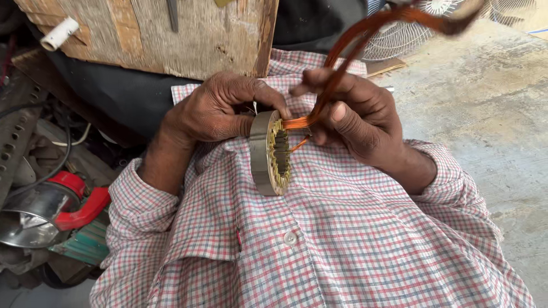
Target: The person winds copper wire around a motor stator core, using shears to cut the wire and applying insulating tape to secure the windings. The person repeatedly wraps, cuts, and tapes the wire while seated on the floor with a wooden board on their lap.
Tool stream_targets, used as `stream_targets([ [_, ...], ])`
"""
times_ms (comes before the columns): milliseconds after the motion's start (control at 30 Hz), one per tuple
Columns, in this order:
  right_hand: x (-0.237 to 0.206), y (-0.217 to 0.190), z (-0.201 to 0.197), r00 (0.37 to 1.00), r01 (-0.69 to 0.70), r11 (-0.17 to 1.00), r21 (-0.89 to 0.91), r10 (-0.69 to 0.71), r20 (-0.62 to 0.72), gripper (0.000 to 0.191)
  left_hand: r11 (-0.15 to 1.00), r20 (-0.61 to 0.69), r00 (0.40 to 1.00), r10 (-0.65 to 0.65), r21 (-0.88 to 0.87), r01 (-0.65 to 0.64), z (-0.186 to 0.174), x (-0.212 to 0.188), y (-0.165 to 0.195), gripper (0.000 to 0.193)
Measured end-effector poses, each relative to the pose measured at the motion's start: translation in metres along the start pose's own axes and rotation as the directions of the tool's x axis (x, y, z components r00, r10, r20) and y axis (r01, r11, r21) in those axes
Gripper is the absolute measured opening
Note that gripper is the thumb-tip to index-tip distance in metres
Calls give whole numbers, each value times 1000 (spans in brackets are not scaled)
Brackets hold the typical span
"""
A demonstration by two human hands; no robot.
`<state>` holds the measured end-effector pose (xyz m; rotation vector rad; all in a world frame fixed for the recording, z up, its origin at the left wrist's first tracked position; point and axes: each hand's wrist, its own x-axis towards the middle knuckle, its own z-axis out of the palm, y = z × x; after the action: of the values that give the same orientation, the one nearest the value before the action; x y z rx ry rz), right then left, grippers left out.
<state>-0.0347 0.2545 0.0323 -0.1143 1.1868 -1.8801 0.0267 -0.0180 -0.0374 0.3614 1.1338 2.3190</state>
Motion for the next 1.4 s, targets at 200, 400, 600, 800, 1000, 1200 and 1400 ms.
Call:
stream_targets([
  [200, 8, -2, 15, 956, 286, 832, -475, -217, 195, 23, 996, 13, 996, 89, 30, -90, -3, -4, 2, 28],
  [400, 3, -10, 24, 953, 298, 737, -606, -199, 228, 23, 993, 8, 995, 98, -69, -97, -2, -7, -1, 29],
  [600, -4, -6, 9, 922, 370, 657, -657, -175, 344, 25, 980, 5, 997, 71, -185, -69, 2, -8, -14, 29],
  [800, -6, -2, 9, 924, 374, 691, -619, -217, 315, 26, 978, -67, 995, 68, -192, -80, 9, -11, -21, 27],
  [1000, -6, -3, 8, 920, 386, 680, -623, -236, 312, 29, 986, -110, 994, 27, -158, -45, 13, -12, -21, 28],
  [1200, -7, -4, 6, 914, 403, 655, -639, -251, 318, 31, 989, -125, 992, 21, -144, -39, 17, -12, -25, 28],
  [1400, -7, -6, 7, 915, 401, 668, -627, -250, 318, 32, 973, -148, 989, -1, -229, -33, 18, -14, -29, 27],
])
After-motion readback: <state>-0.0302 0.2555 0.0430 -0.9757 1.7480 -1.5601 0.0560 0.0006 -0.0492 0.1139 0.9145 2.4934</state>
